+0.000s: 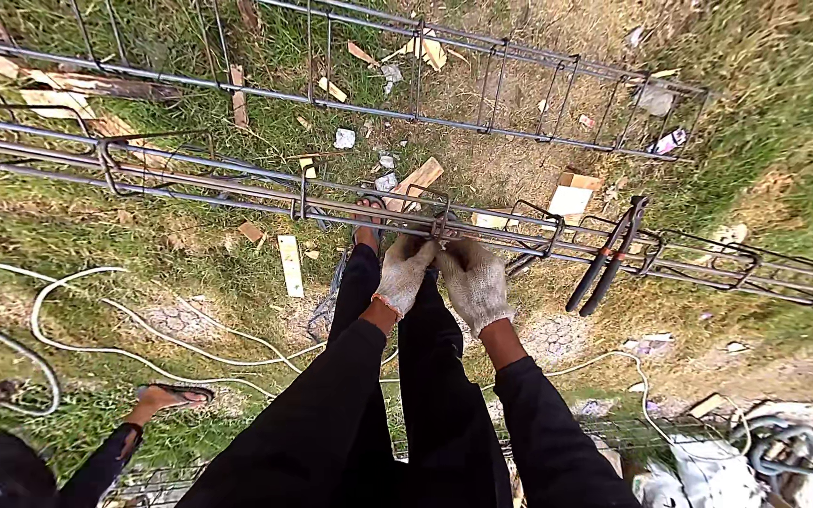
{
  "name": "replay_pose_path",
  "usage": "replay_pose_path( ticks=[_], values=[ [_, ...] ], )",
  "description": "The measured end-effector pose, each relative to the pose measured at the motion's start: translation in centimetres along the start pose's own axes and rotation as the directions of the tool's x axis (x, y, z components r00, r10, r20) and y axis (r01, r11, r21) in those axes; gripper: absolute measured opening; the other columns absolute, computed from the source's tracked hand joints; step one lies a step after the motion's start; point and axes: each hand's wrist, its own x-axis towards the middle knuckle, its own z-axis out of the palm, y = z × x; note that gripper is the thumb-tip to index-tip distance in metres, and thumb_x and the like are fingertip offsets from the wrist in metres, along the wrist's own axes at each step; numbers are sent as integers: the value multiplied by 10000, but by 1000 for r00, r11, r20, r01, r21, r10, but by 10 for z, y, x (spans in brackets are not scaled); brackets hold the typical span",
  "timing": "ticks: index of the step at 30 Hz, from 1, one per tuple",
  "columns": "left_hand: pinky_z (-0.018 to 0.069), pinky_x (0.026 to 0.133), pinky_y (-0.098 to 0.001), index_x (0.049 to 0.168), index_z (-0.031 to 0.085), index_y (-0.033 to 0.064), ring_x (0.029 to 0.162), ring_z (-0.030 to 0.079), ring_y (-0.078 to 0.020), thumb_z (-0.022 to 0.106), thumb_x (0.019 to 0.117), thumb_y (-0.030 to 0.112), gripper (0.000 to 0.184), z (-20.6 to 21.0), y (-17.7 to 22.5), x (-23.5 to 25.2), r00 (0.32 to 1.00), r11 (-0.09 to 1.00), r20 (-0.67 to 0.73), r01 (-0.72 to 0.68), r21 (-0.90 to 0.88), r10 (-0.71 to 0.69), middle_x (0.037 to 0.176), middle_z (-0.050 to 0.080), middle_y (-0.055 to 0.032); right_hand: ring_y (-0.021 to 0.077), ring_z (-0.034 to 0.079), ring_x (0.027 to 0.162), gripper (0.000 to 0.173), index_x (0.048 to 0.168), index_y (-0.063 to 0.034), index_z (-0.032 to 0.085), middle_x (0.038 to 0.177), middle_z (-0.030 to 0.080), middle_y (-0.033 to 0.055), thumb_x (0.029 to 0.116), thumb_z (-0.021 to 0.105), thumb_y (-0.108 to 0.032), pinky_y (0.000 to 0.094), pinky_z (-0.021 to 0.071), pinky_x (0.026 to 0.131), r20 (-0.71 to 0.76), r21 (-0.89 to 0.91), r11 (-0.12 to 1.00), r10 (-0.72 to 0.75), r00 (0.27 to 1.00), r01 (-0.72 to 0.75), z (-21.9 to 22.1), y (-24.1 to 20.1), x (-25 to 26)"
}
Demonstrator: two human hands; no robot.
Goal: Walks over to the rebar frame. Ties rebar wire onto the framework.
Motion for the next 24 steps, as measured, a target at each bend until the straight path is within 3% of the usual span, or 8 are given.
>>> replay_pose_path(
  ticks=[3,7,9,19,24],
  values=[
    [611,830,-345,1287,630,59,950,707,-159,668,993,115,302,-2,4,-1,999,999,19,40,-17,-39,1106,724,-79,153,713,880,200,1040,-143,778,926,753,19,994,620,-256,460,583,824,-10,54,998,20,1000,-19,10,-3,8],
    [597,909,-351,1241,651,56,1013,699,-145,728,935,84,316,-7,1,4,999,998,46,-18,57,15,1101,729,-69,173,706,889,193,1008,-130,774,914,745,35,987,615,-238,479,571,821,4,95,993,68,998,-68,14,-8,13],
    [589,946,-346,1258,650,71,1049,695,-133,736,932,97,338,-7,0,6,997,995,61,-54,82,49,1127,727,-55,164,705,859,195,986,-135,775,887,743,25,986,610,-238,473,572,794,-5,107,992,74,997,-73,14,-7,14],
    [595,906,-311,1218,643,56,987,700,-103,758,877,43,360,2,-5,6,989,977,10,-146,158,146,1058,729,-38,149,651,670,210,956,-107,763,747,694,21,996,602,-236,413,548,639,71,287,950,106,992,-122,14,6,20],
    [589,907,-329,1224,660,67,974,699,-100,704,934,84,294,3,-6,4,989,960,-9,-140,243,146,1059,731,-43,146,631,628,207,951,-117,756,727,683,9,991,605,-253,399,533,591,124,266,957,82,989,-112,7,5,18]
  ],
)
